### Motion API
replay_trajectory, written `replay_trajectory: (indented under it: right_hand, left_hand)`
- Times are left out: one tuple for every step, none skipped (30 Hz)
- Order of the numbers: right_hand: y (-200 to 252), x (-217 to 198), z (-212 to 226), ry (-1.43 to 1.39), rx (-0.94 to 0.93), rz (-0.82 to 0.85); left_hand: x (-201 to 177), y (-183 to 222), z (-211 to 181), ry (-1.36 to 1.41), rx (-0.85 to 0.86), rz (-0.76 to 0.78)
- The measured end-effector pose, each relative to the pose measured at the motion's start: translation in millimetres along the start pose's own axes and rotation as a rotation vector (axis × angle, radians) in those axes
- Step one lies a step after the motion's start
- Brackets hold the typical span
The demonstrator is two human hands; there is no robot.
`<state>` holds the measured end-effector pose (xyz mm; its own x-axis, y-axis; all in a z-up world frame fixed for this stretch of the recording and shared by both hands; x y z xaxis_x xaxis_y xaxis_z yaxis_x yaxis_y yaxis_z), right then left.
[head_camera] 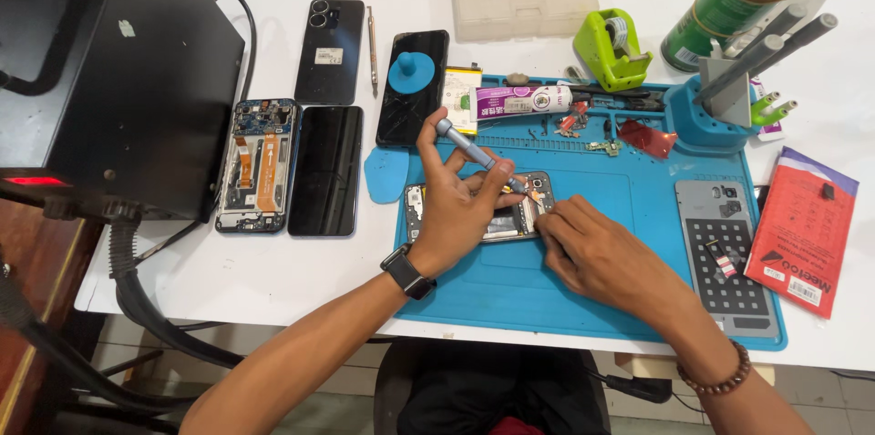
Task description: The person uses a screwdriver to remove screws from a disassembled smartphone on a blue mat. They then lift the back cover and set it aside, exposing the internal components.
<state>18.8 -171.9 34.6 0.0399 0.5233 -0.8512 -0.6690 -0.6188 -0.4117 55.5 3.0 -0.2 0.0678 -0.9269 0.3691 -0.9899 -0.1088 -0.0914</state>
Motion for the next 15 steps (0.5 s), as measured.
replay_trajectory:
  right_hand:
    - [0,1,-2,-0.004,0.036,0.007]
    - [1,3,-3,-0.012,0.071,0.016]
    - [2,-1,-5,-0.031,0.091,-0.038]
    - [4,-8,-8,-0.05,0.114,-0.091]
    - [7,-16,-12,-0.068,0.136,-0.144]
    - [9,-22,-17,-0.046,0.183,-0.125]
    - [11,-29,-24,-0.024,0.23,-0.106]
    - [12,-36,-31,-0.001,0.279,-0.09]
    - [12,-42,-36,0.011,0.274,-0.093]
    - [11,-49,-40,0.024,0.266,-0.097]
    - [8,-53,-44,0.037,0.259,-0.1]
    - [6,-53,-49,0.081,0.322,-0.059]
    - [4,-54,-55,0.125,0.386,-0.018]
    - [4,-55,-60,0.169,0.451,0.023]
    - [0,-55,-62,0.199,0.429,0.011]
  left_hand:
    - [0,0,0,0.01,-0.004,0.0]
    - [-1,0,0,0.021,-0.011,-0.004]
    - [-1,-1,0,0.032,-0.017,-0.008]
    - [0,-1,0,0.045,-0.024,-0.01]
    - [0,-2,0,0.049,-0.031,-0.002]
    - [0,-1,0,0.054,-0.038,0.005]
    - [0,-1,0,0.058,-0.046,0.012]
    - [1,-2,-1,0.067,-0.056,0.024]
    - [1,-2,-1,0.075,-0.066,0.036]
    - [2,-3,-3,0.083,-0.073,0.047]
    - [2,-4,-6,0.106,-0.055,0.064]
    - [1,-5,-9,0.127,-0.037,0.077]
    - [0,-6,-13,0.148,-0.018,0.089]
    - [-2,-7,-17,0.156,0.02,0.073]
    - [-5,-9,-22,0.163,0.058,0.056]
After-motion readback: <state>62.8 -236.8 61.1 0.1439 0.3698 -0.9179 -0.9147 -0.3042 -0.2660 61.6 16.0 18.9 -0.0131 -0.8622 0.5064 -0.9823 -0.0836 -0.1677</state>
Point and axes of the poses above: each hand's wrist, its own y-axis away from the middle knuckle, its own x-axis out of the palm, z = x × y, the point moved 4 cm from there along -y, towards the middle knuckle, and after that the axes turned 9 degrees about -z, right-handed, at the moved point
